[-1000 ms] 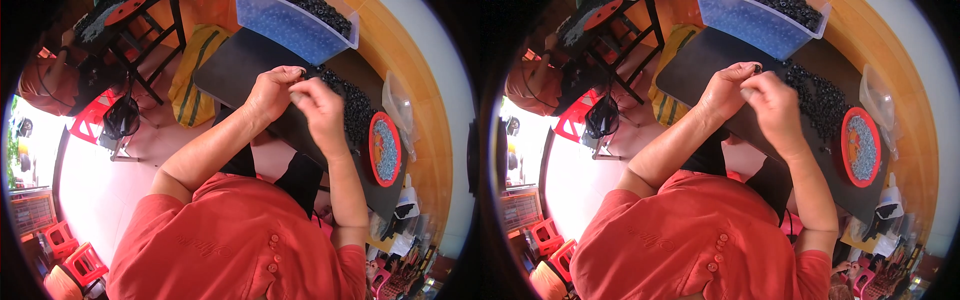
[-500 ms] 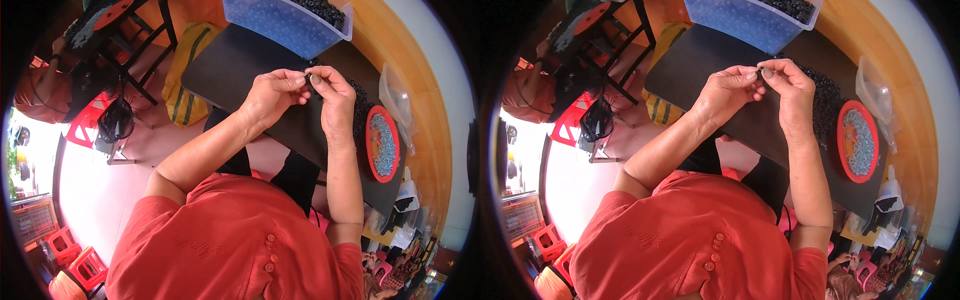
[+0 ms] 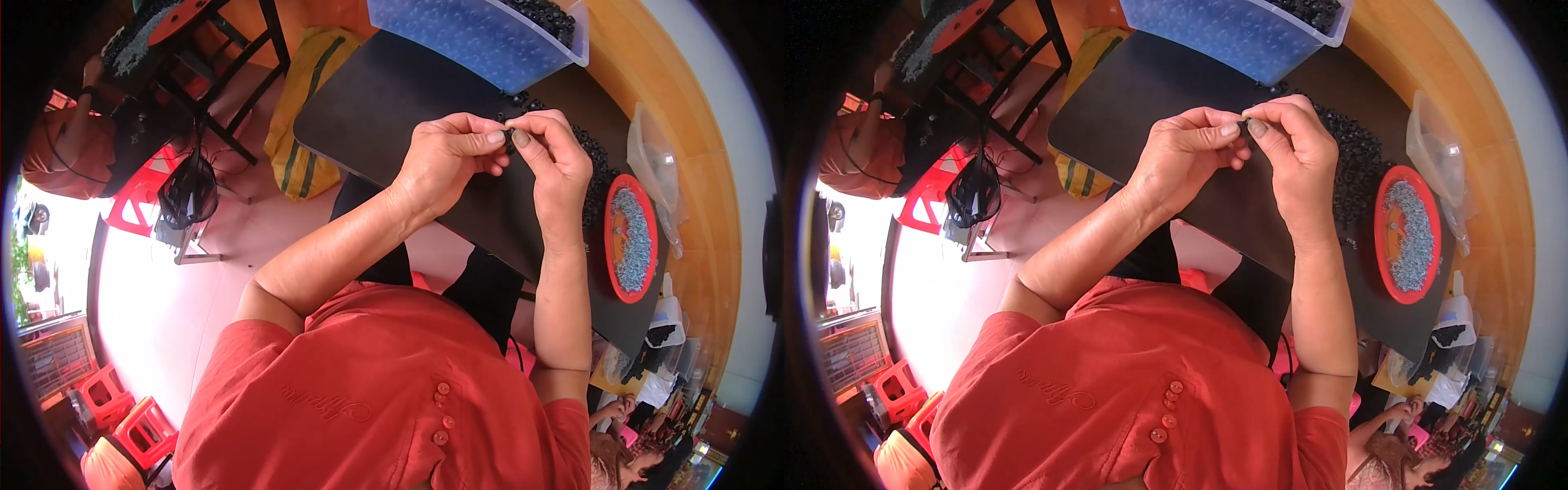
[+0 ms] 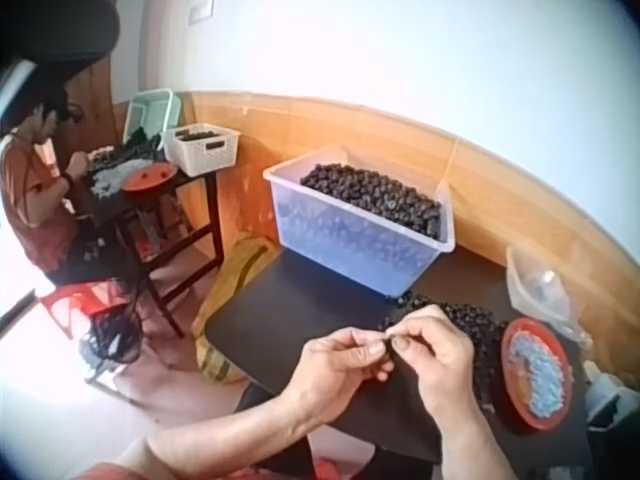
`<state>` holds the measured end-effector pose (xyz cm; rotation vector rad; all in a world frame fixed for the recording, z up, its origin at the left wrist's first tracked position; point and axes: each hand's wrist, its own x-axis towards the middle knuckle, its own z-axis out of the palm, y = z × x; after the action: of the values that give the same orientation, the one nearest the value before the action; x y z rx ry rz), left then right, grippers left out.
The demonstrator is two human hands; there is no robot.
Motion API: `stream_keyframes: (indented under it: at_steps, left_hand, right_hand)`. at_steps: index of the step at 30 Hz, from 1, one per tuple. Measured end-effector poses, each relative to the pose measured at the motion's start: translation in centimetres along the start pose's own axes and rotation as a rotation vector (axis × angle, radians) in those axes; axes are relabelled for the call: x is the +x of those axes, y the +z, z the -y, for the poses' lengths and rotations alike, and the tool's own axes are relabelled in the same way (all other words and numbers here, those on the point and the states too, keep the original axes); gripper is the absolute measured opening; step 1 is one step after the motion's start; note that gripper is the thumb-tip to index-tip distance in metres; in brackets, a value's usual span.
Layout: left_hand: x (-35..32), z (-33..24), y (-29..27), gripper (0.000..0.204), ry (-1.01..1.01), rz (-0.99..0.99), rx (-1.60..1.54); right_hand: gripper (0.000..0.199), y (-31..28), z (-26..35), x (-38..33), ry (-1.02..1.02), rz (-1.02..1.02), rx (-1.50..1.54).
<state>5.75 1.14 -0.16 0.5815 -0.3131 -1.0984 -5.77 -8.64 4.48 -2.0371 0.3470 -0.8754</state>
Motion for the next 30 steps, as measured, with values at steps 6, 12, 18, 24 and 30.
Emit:
stream_keyframes:
  at_steps: [6, 12, 18, 24, 30]
  left_hand:
    - [0.01, 0.08, -0.01, 0.006, -0.009, 0.022, 0.013]
    - [0.0, 0.0, -0.2, 0.007, -0.016, 0.033, 0.028]
    - [0.04, 0.04, -0.29, 0.008, -0.025, 0.044, 0.001]
    - [-0.08, -0.1, -0.21, 0.008, -0.03, 0.037, 0.026]
    - [-0.06, -0.23, 0.1, 0.007, -0.045, 0.027, 0.061]
  right_hand:
    - [0.005, -0.4, 0.03, 0.0, -0.182, 0.024, -0.199]
    - [0.006, 0.09, -0.18, -0.21, -0.349, -0.003, -0.357]
    - [0.008, 0.43, -0.6, -0.19, -0.273, -0.065, -0.227]
    - [0.004, 0.02, -0.54, -0.42, -0.259, -0.032, -0.286]
    - [0.01, -0.33, -0.71, -0.34, -0.405, -0.002, -0.419]
